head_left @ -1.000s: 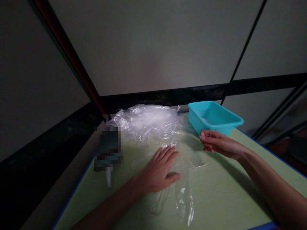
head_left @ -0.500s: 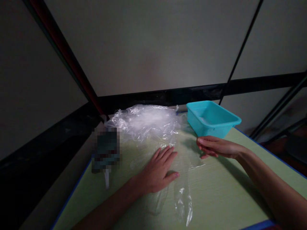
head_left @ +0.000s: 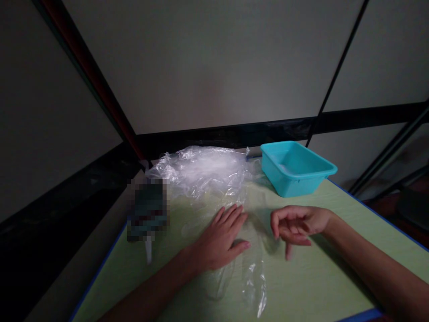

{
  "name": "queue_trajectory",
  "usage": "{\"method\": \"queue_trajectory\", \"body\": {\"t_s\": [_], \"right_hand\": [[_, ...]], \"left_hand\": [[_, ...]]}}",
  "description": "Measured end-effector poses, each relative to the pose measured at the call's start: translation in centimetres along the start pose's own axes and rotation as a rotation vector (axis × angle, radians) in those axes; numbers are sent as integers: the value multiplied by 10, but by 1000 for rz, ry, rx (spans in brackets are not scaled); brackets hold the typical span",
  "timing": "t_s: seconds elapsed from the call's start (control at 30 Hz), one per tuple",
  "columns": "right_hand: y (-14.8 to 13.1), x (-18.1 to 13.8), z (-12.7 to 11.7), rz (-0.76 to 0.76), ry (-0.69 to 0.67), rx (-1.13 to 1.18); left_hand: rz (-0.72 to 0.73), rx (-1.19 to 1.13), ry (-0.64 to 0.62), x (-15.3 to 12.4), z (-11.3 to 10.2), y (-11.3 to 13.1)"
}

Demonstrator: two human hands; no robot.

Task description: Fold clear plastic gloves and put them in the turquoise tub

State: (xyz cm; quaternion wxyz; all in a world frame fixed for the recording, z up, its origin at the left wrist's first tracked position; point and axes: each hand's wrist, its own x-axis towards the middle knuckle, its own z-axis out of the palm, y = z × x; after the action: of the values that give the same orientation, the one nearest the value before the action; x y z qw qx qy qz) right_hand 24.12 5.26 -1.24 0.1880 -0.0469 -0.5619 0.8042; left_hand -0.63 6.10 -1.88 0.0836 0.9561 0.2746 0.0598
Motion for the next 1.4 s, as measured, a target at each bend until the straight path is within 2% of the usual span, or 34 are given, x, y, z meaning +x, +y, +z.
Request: {"method": "queue_trajectory", "body": {"t_s": [0.07,0.13,0.23,0.3,0.4,0.53,0.63,0.7,0.77,0.8,0.93,1.13,1.4], "right_hand": [[4,-1,0,-118,-165,137],[5,-4,-2,-241,-246,204],[0,-8,-5,-382,-186,217],[-4,-11,-6,-425,-85,187],[-11,-11,-4,-397,89,89],[-11,6,4,-316,466,-179],[1,27,12,-312,798,-546],[11,40,17,-222,882,-860],[18,48,22,-65,815,-1151],[21,50,25,10,751,-1262],[23,55,32,195,567,-1506],[28,56,37,253,478,-1601],[38,54,36,286,484,-1678]], "left_hand": [[-1,4,-10,0,-1,0],[2,3,-21,1,-2,0],[48,-20,-61,0,-6,-2],[103,-46,-104,0,-11,-3],[192,-103,-166,-1,-20,1],[267,-243,-169,0,-26,12],[132,-360,-29,2,-20,17],[-46,-383,100,4,-12,18],[-183,-305,182,5,-2,15],[-207,-239,189,4,2,14],[-205,-31,130,-4,8,10],[-220,42,43,-20,6,3],[-181,32,73,-28,15,-8]]}}
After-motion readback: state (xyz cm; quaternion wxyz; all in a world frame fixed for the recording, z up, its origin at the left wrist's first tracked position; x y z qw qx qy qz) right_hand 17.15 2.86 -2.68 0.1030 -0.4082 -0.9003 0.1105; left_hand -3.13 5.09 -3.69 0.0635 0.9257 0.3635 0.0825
